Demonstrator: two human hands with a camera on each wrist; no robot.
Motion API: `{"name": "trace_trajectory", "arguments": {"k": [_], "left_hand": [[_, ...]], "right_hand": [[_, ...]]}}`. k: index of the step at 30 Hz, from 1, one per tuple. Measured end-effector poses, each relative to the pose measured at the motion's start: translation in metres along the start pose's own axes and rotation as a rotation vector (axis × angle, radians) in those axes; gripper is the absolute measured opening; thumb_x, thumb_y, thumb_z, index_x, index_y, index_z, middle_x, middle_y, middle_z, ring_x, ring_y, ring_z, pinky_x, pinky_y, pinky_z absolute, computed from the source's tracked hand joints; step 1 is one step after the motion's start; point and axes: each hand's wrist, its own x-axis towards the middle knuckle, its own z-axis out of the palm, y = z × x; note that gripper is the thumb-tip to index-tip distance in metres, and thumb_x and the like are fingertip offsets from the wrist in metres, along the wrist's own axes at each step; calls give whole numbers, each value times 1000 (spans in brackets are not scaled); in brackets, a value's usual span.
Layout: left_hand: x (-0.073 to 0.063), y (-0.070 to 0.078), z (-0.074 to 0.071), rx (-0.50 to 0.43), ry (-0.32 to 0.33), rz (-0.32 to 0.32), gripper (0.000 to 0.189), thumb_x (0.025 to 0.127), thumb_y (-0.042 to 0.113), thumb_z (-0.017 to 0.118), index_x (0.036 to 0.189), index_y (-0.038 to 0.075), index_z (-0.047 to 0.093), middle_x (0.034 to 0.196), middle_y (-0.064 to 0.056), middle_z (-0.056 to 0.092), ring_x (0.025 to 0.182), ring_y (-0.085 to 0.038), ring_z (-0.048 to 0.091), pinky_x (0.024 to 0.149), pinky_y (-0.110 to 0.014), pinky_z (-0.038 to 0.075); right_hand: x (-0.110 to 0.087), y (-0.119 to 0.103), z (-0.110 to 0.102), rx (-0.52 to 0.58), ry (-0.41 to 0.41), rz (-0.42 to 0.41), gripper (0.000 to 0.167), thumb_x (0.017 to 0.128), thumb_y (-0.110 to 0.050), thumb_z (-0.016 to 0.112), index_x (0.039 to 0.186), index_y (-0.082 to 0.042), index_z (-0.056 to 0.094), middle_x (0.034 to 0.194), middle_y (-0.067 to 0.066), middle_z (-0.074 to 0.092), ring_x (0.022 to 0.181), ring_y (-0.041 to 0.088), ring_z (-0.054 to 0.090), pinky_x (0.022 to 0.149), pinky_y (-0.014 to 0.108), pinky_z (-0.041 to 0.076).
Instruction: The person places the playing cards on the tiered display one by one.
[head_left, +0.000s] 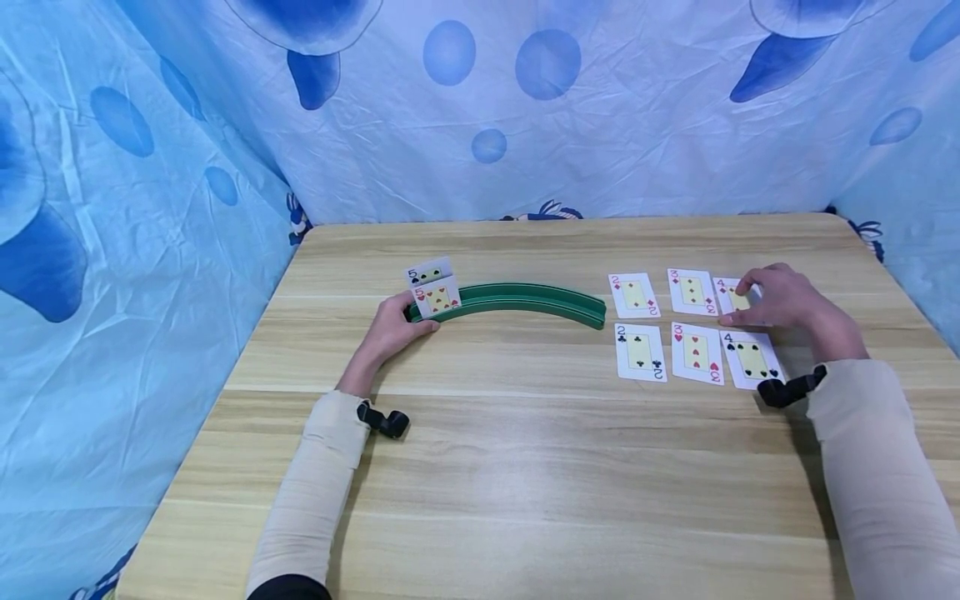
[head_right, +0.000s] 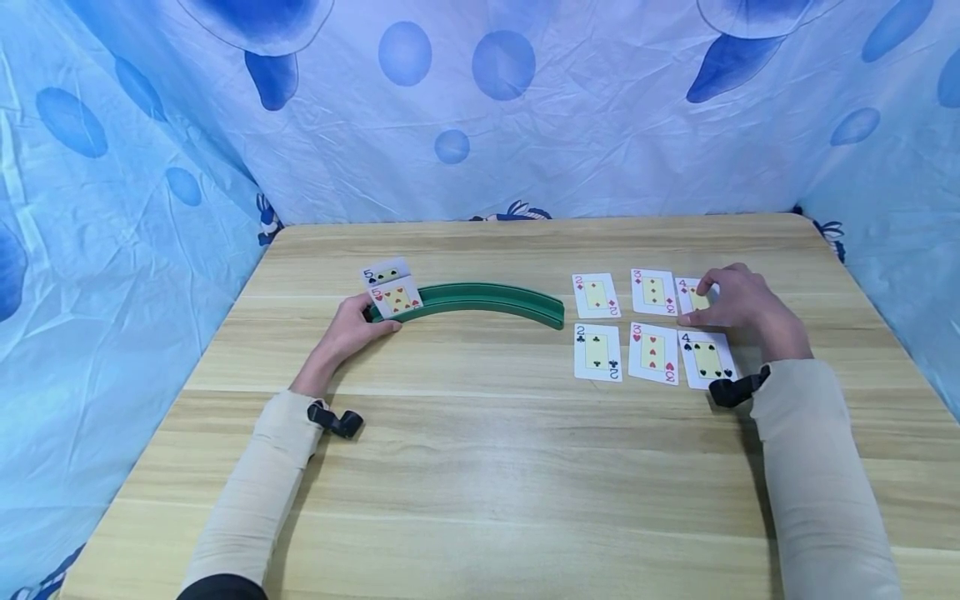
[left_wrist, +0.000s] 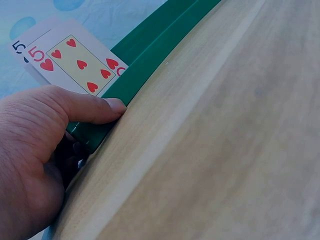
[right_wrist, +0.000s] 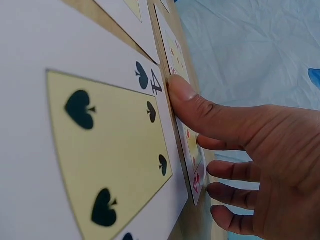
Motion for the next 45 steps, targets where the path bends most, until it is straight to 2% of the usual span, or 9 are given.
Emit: {"name": "trace_trajectory", "arguments": {"k": [12, 15, 20, 25, 29, 34, 37, 41, 45], "left_hand": [[0, 0, -1, 2, 2, 4, 55, 88, 14, 75, 137, -1, 55, 139, -22, 59, 128, -37, 57, 111, -51, 44], [0, 0, 0, 0, 2, 7, 54, 88, 14, 75, 136, -1, 56, 138, -23, 59, 127, -37, 58, 111, -51, 44], [-1, -1, 1, -4, 2, 16, 54, 88, 13, 75, 136, -2, 56, 138, -23, 59, 127, -37, 58, 110, -51, 45], [0, -1, 0, 2, 8, 14, 55, 88, 14, 75, 137, -2, 55, 138, -23, 59, 128, -37, 57, 111, -51, 44], [0, -1, 0, 3, 4, 9, 55, 88, 14, 75, 136, -2, 55, 138, -23, 59, 128, -37, 57, 112, -51, 43], [0, 0, 0, 0, 3, 6, 55, 88, 14, 75, 137, -2, 55, 139, -23, 58, 129, -37, 56, 112, -51, 43], [0, 1, -1, -4, 2, 7, 56, 88, 14, 75, 137, -2, 55, 139, -23, 59, 129, -37, 57, 112, -51, 43], [-1, 0, 0, -11, -4, 8, 56, 87, 13, 75, 137, -2, 55, 138, -23, 59, 128, -38, 58, 111, -51, 45], [-1, 0, 0, -12, -5, 11, 56, 87, 13, 75, 138, -1, 55, 137, -23, 60, 127, -38, 59, 110, -51, 46]], "right_hand": [[0, -3, 0, 21, -6, 2, 73, 80, -44, 83, 118, 9, 51, 133, 38, 31, 111, 48, 34, 90, 59, 37], [-2, -4, 0, 18, -1, 11, 81, 78, -47, 83, 125, 9, 48, 135, 40, 30, 114, 52, 35, 93, 64, 39], [-7, -5, 0, 7, 59, 31, 107, 73, -53, 84, 149, 2, 32, 144, 47, 19, 122, 61, 30, 96, 75, 36], [-9, -8, 3, -7, 153, 31, 119, 71, -49, 88, 157, -1, 21, 143, 47, 19, 115, 57, 31, 89, 73, 40], [-10, -9, 4, -50, 204, 13, 114, 70, -45, 89, 152, 6, 28, 138, 45, 24, 110, 53, 31, 81, 66, 42], [-11, -9, 4, -75, 234, 8, 110, 68, -51, 89, 143, 10, 37, 135, 43, 26, 106, 52, 32, 76, 62, 42], [-13, -9, 4, -83, 241, 16, 111, 68, -54, 88, 142, 10, 36, 136, 44, 26, 103, 53, 38, 74, 60, 43], [-16, -8, 3, -96, 238, 25, 105, 71, -48, 87, 140, 10, 34, 135, 44, 27, 94, 52, 45, 70, 57, 45], [-18, -6, -1, -83, 209, 17, 96, 78, -40, 85, 140, 10, 32, 129, 40, 35, 98, 51, 47, 74, 59, 45]]}}
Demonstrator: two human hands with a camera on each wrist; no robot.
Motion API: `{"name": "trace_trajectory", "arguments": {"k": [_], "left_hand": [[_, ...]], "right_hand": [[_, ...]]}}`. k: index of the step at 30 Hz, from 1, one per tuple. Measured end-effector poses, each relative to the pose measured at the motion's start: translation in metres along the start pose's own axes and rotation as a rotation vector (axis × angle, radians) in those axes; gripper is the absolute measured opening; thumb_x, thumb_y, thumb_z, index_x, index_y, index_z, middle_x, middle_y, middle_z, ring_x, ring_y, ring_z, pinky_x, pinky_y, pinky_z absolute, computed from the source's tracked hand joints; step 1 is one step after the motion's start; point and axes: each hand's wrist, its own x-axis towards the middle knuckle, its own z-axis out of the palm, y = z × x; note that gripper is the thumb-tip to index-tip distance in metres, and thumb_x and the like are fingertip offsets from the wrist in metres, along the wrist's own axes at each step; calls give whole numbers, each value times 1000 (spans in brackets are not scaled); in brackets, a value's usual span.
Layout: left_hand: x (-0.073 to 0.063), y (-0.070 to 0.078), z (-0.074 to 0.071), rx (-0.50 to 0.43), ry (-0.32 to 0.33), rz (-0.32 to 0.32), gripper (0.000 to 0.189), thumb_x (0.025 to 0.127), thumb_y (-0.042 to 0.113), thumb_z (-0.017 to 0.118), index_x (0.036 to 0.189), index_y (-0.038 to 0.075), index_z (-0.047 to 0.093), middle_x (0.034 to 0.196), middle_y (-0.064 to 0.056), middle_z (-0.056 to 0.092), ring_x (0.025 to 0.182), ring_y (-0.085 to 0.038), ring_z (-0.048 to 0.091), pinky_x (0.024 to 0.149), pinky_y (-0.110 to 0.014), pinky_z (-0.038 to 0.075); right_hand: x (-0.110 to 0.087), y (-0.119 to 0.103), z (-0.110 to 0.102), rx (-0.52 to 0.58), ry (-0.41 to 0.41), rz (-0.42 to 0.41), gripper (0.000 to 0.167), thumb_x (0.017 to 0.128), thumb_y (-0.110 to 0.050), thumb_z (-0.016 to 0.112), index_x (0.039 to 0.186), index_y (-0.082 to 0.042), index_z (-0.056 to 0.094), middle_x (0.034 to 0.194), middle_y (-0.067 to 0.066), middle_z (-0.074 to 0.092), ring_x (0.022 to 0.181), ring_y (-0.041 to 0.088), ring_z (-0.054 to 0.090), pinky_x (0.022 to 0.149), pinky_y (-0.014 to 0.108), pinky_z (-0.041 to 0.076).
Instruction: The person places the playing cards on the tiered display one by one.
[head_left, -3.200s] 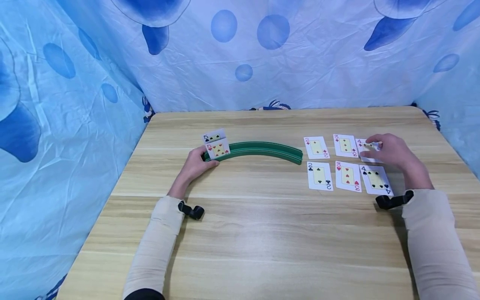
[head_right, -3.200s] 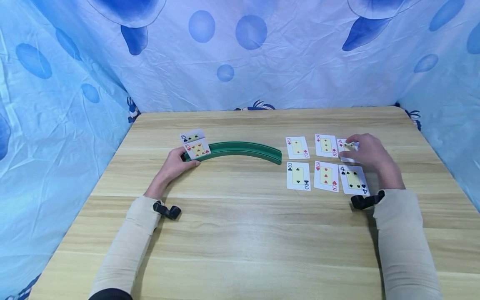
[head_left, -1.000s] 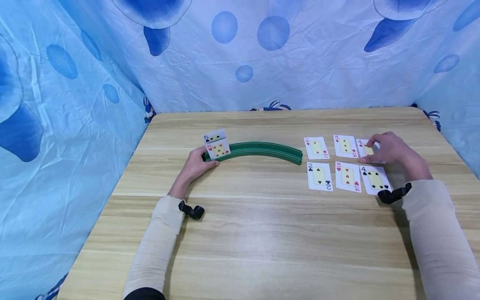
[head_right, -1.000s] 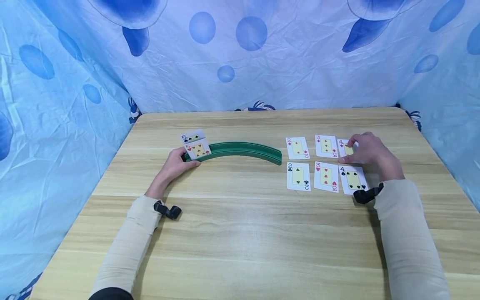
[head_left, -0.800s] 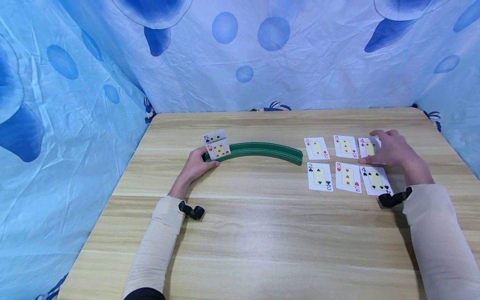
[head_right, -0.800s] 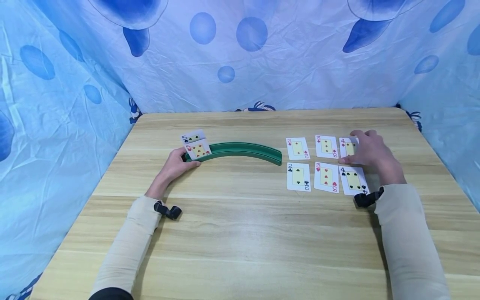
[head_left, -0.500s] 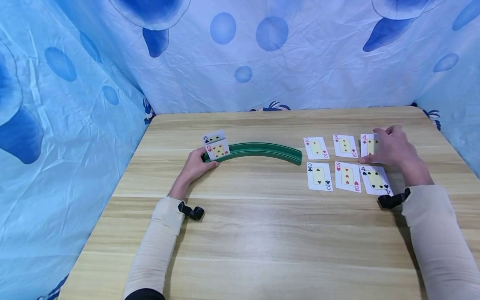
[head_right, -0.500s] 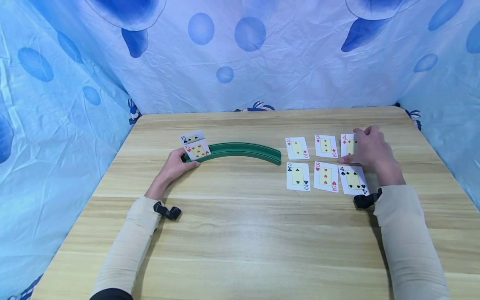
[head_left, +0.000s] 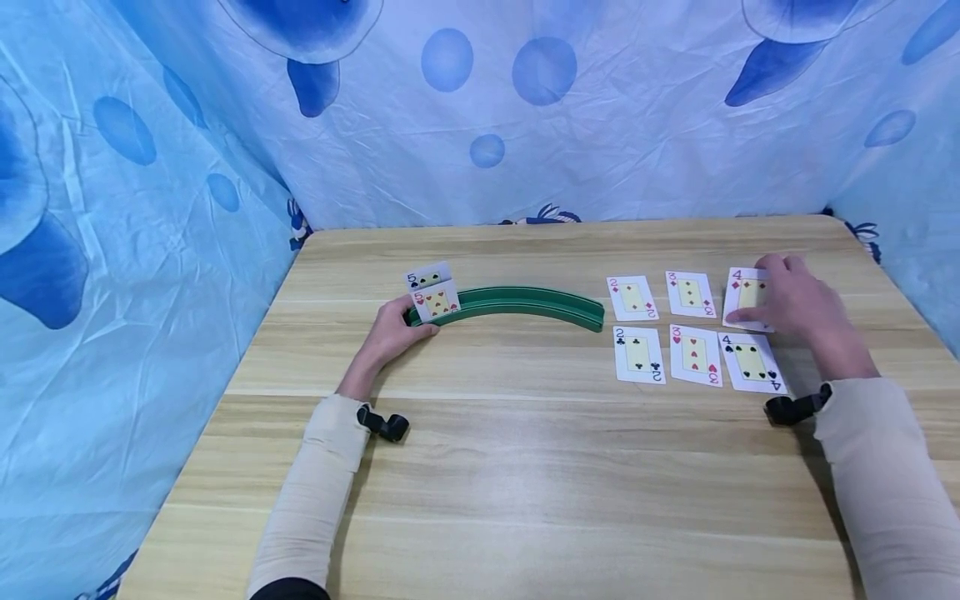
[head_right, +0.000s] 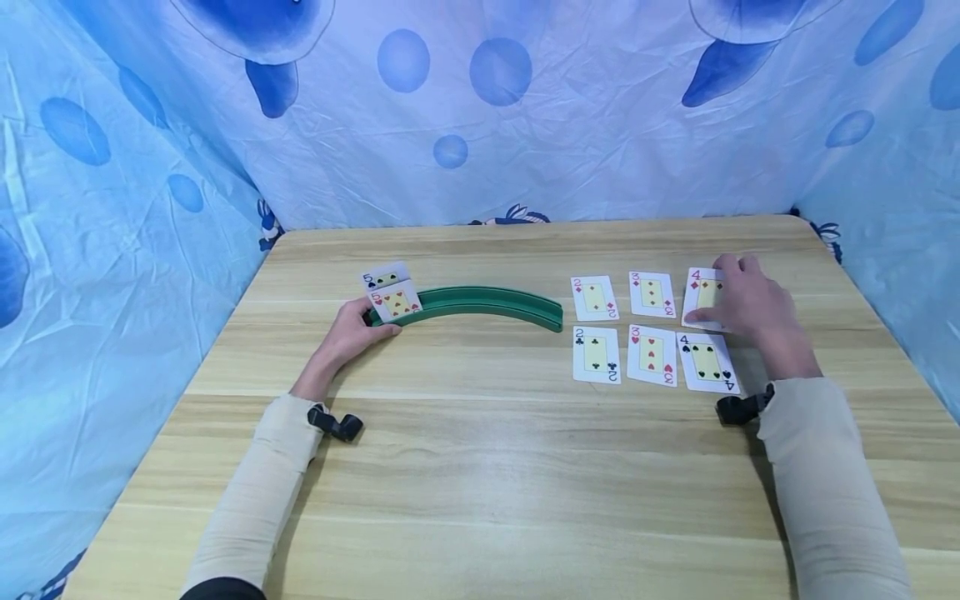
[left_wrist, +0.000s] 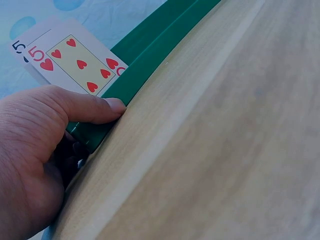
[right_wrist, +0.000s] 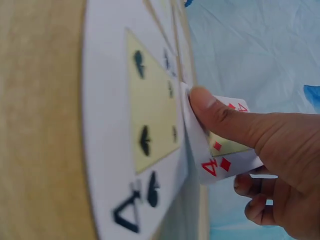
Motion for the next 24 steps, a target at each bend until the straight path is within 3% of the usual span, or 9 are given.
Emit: {"name": "trace_trajectory", "arguments": {"k": [4, 9, 17, 22, 24], "left_hand": [[0, -1, 0, -4, 1, 3, 56, 88, 12, 75, 138, -1, 55, 138, -23, 60, 128, -37, 58, 110, -51, 46], [0, -1, 0, -8, 0, -1, 56, 88, 12, 75, 139, 0, 54, 139, -22, 59, 129, -36, 58, 110, -50, 45], [1, -1, 0, -14, 0, -4, 56, 88, 12, 75, 138, -1, 55, 139, -23, 59, 128, -37, 58, 110, -51, 45], [1, -1, 1, -23, -2, -7, 55, 88, 12, 75, 138, 0, 55, 139, -22, 59, 129, -37, 57, 111, -51, 45], [0, -1, 1, -22, -3, -7, 55, 88, 12, 75, 138, 0, 55, 138, -22, 59, 129, -37, 58, 111, -51, 45]], "right_hand": [[-2, 2, -7, 23, -31, -22, 87, 84, -34, 81, 141, 10, 32, 123, 37, 44, 104, 49, 47, 81, 63, 43], [-5, 3, -16, 23, -23, -63, 69, 88, -26, 76, 134, 10, 40, 120, 38, 51, 102, 49, 52, 80, 62, 44], [-11, 3, -26, 48, -38, -105, 43, 95, -7, 61, 130, 14, 46, 121, 43, 52, 108, 57, 50, 84, 65, 43], [-15, 3, -30, 41, -5, -153, 32, 95, -3, 57, 122, 14, 54, 115, 43, 58, 102, 57, 57, 81, 64, 46], [-15, 4, -32, 58, 0, -168, 30, 95, -3, 58, 119, 14, 57, 110, 42, 61, 93, 53, 62, 75, 57, 50]]}}
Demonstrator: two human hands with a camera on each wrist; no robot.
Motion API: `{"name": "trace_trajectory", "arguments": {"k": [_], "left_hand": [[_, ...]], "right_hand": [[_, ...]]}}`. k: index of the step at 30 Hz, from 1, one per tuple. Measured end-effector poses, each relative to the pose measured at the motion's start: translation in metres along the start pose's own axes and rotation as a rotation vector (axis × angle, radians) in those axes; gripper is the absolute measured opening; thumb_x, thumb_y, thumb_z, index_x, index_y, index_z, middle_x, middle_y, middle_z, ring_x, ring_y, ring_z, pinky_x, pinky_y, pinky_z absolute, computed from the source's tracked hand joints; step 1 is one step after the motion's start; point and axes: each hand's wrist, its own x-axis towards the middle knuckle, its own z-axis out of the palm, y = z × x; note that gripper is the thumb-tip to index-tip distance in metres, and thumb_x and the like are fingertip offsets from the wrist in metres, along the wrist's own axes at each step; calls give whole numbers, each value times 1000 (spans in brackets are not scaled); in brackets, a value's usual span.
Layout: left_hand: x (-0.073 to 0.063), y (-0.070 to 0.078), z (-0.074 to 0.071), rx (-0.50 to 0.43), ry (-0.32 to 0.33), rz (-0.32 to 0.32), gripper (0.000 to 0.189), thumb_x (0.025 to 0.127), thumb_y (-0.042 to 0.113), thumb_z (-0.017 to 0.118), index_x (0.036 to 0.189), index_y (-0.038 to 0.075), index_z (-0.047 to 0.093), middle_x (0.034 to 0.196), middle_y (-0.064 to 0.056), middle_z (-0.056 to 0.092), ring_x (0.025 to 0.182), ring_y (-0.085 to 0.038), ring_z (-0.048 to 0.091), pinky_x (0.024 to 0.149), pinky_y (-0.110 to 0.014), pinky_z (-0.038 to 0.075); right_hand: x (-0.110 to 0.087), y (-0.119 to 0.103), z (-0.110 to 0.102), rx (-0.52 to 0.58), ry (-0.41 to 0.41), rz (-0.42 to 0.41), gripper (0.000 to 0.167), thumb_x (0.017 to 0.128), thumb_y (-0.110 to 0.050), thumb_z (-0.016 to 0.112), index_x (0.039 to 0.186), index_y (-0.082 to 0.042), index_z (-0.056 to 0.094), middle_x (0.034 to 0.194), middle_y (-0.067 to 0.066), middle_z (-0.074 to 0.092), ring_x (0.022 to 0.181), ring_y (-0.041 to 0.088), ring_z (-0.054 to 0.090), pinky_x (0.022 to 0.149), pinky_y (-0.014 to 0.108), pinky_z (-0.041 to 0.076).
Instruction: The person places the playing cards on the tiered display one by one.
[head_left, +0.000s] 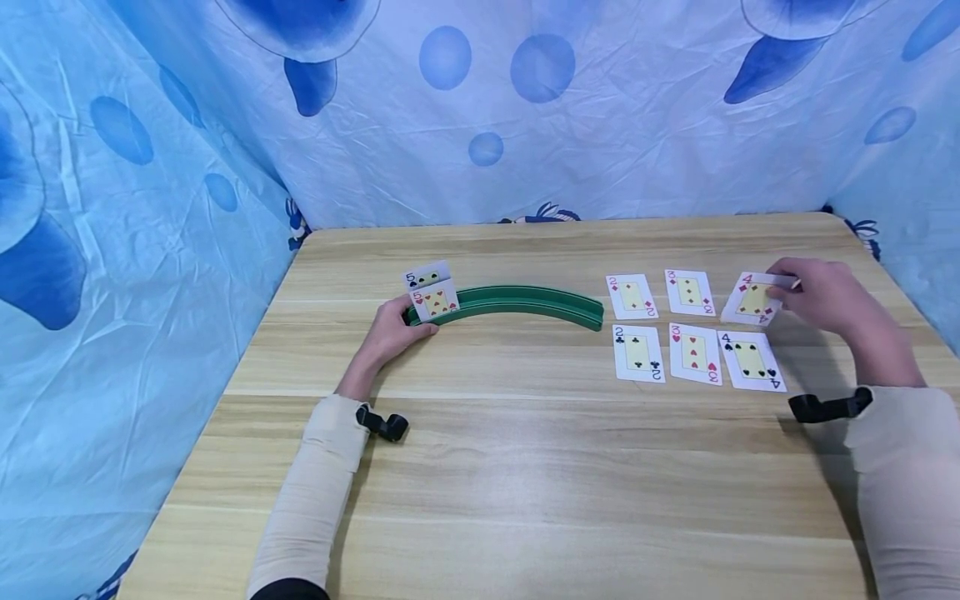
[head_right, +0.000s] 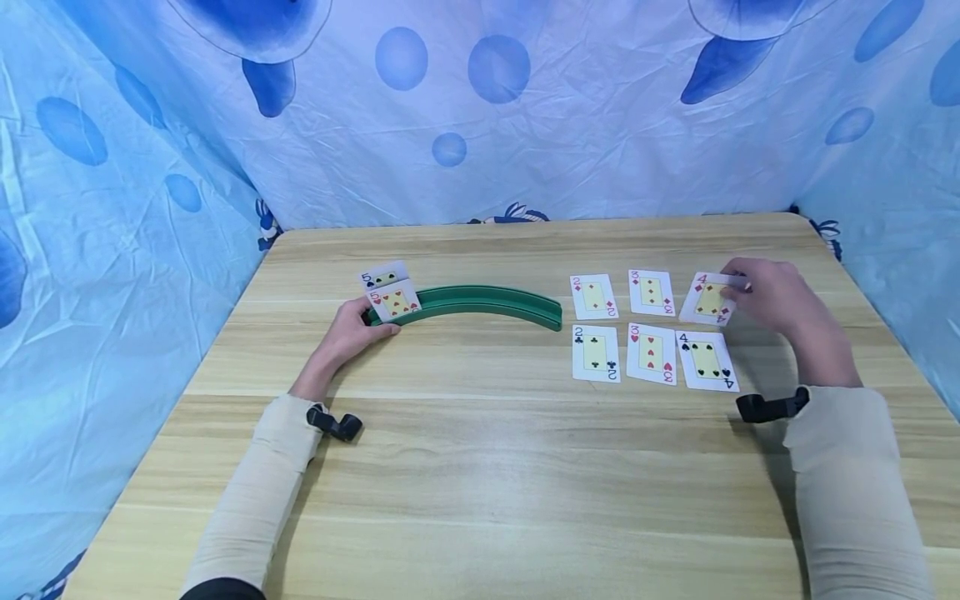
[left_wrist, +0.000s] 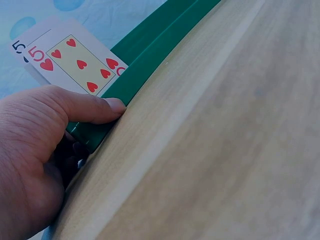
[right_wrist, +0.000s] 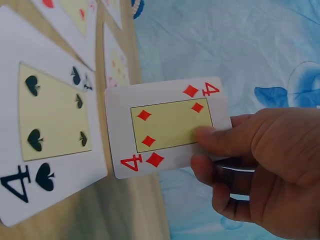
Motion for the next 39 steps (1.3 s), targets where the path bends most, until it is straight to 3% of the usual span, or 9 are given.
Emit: {"name": "trace_trajectory", "arguments": {"k": [2, 6, 10, 13, 20, 31, 39], "left_hand": [[0, 0, 0, 2, 0, 2, 55, 88, 12, 75, 138, 0, 55, 138, -22, 60, 129, -37, 58, 111, -51, 45], [-1, 1, 0, 6, 1, 7, 55, 88, 13, 75, 138, 0, 56, 138, -22, 60, 129, -36, 57, 111, -51, 45], [0, 1, 0, 1, 2, 2, 55, 88, 12, 75, 138, 0, 55, 138, -22, 60, 129, -36, 58, 110, -51, 45], [0, 2, 0, -4, 2, -1, 55, 88, 12, 75, 138, 0, 55, 138, -22, 60, 128, -37, 59, 110, -51, 46], [-1, 3, 1, 7, 4, 1, 56, 88, 12, 75, 138, 0, 55, 138, -23, 60, 128, -37, 58, 110, -51, 46], [0, 1, 0, 2, 6, 9, 57, 87, 11, 75, 139, 0, 55, 137, -22, 61, 127, -37, 59, 110, -51, 46], [-1, 1, 0, 11, 6, 7, 56, 88, 12, 75, 139, 1, 55, 138, -22, 61, 129, -37, 58, 111, -51, 44]], "right_hand": [[-1, -1, -2, 17, 12, -15, 27, 96, -4, 60, 117, 13, 59, 104, 39, 64, 80, 43, 66, 67, 44, 52], [-2, -7, -5, 78, 42, -36, 25, 96, -6, 62, 115, 11, 63, 94, 32, 69, 66, 15, 62, 58, 25, 43], [-4, -17, -9, 121, 95, -52, 27, 96, -10, 64, 116, 9, 64, 87, 26, 70, 62, -2, 54, 56, 20, 40], [-6, -26, -10, 161, 136, -62, 30, 95, -12, 66, 116, 10, 64, 84, 24, 70, 60, -7, 50, 56, 17, 39], [-4, -41, -7, 209, 204, -101, 25, 93, -9, 69, 112, 7, 68, 82, 21, 69, 59, -4, 50, 55, 17, 38], [6, -61, -8, 219, 199, -105, 24, 97, -13, 65, 113, 4, 69, 77, 14, 67, 59, 7, 52, 54, 21, 39], [15, -86, -3, 227, 212, -140, 27, 96, -15, 67, 115, 4, 70, 84, 20, 69, 60, 4, 50, 54, 21, 39]]}}
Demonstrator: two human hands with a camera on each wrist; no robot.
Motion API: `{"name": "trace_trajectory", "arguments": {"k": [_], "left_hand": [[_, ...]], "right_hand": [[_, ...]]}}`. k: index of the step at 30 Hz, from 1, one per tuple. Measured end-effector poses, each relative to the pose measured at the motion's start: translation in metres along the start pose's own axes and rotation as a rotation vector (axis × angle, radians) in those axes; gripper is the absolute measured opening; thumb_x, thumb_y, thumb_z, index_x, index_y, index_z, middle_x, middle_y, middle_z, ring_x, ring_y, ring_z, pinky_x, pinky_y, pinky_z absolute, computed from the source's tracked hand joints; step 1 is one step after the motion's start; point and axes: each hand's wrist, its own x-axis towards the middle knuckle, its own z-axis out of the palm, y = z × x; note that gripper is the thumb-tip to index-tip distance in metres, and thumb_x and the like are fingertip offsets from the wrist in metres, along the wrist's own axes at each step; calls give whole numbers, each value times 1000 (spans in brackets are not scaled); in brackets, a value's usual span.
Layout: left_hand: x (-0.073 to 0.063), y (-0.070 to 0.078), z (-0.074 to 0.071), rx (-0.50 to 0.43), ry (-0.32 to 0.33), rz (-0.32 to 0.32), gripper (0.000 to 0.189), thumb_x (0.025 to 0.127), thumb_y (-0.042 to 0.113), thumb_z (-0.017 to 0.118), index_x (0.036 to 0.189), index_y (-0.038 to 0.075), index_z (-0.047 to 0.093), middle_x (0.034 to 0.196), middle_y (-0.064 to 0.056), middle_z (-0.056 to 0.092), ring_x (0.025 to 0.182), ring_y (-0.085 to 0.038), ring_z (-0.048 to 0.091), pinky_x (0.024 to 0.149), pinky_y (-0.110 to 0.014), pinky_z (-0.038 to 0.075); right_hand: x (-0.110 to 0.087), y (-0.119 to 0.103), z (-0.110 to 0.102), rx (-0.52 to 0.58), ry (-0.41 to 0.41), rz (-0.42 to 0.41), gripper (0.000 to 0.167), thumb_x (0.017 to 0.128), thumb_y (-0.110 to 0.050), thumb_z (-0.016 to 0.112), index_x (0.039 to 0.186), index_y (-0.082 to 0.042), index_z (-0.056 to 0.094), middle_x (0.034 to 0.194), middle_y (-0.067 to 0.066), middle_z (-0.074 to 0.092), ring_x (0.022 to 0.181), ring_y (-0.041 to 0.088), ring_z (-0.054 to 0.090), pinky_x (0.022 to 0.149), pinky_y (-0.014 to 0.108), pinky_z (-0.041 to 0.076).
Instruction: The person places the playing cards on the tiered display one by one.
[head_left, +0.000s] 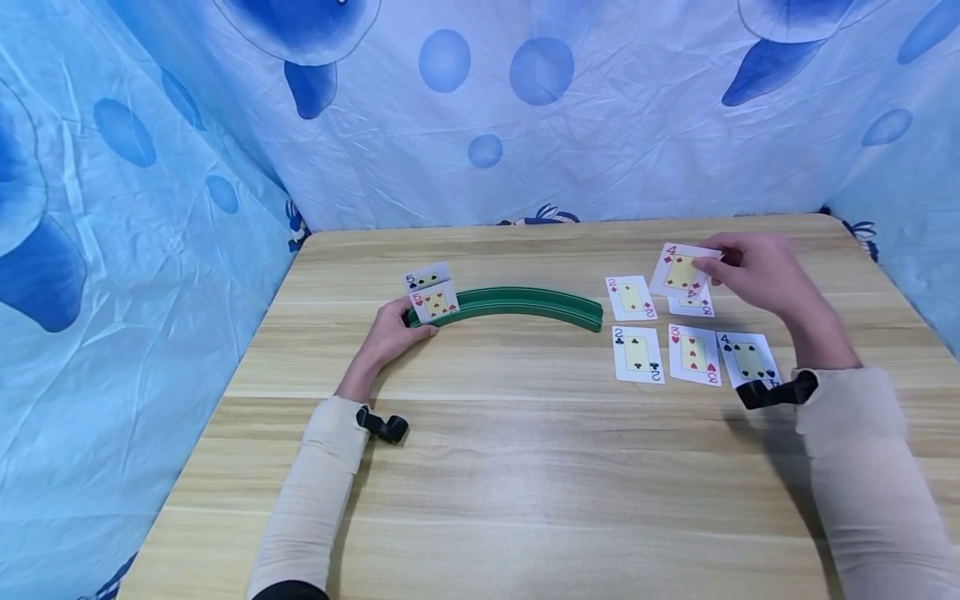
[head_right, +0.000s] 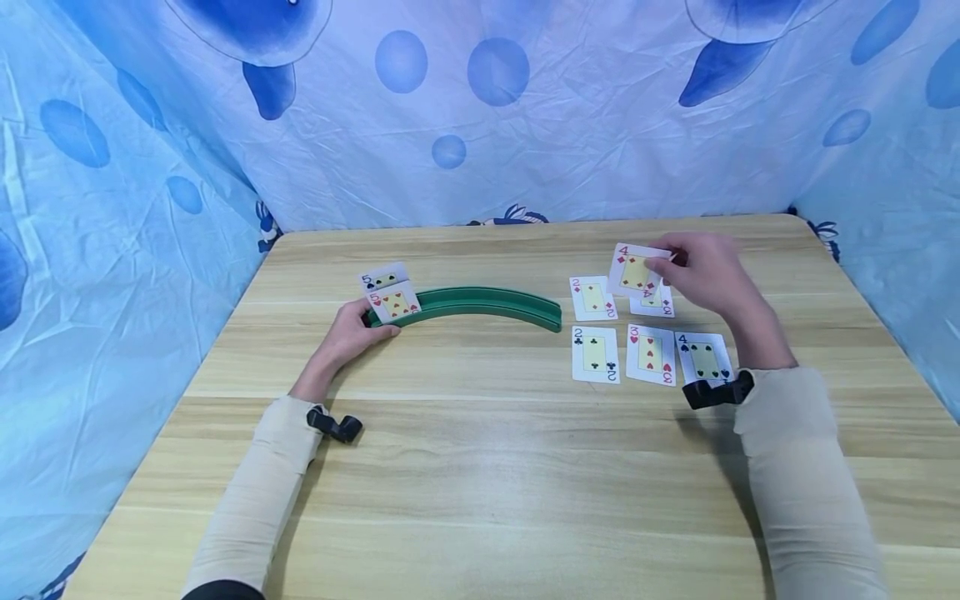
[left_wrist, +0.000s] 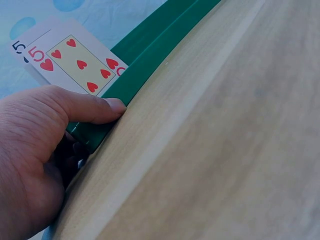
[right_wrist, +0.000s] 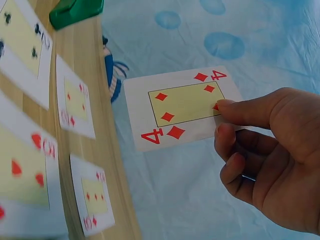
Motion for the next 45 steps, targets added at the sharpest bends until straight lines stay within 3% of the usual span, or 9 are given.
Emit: {"name": "trace_trajectory", "arguments": {"k": [11, 22, 30, 38, 45], "left_hand": [[1, -1, 1, -9, 3, 2, 57, 87, 12, 75, 139, 1, 55, 139, -22, 60, 129, -36, 58, 112, -51, 44], [1, -1, 0, -3, 0, -2, 57, 87, 12, 75, 139, -1, 54, 141, -22, 58, 132, -37, 55, 115, -52, 41], [1, -1, 0, 2, 0, -1, 57, 87, 12, 75, 139, -1, 54, 141, -23, 57, 131, -37, 55, 114, -52, 41], [0, -1, 0, 4, -1, -12, 57, 88, 14, 75, 139, 0, 54, 142, -22, 57, 131, -37, 55, 114, -52, 41], [0, -1, -1, 19, 3, -19, 56, 88, 15, 75, 138, -1, 54, 141, -23, 56, 131, -37, 54, 114, -52, 41]], "right_hand": [[16, -29, 19, 47, 19, -120, 23, 95, -9, 67, 113, 4, 71, 81, 21, 71, 57, 1, 52, 50, 22, 41], [34, -61, 37, 95, -14, -100, 23, 97, -9, 63, 117, 1, 70, 87, 20, 71, 68, 21, 59, 56, 22, 41], [48, -83, 52, 133, 6, -144, 22, 97, -9, 64, 115, 1, 71, 88, 22, 73, 66, 18, 60, 56, 20, 42], [62, -103, 69, 163, 0, -207, 22, 94, -7, 67, 113, 1, 73, 92, 21, 76, 69, 25, 68, 59, 18, 46], [70, -118, 83, 214, -37, -209, 22, 95, -8, 67, 114, 1, 72, 95, 21, 74, 70, 23, 64, 61, 23, 47]]}}
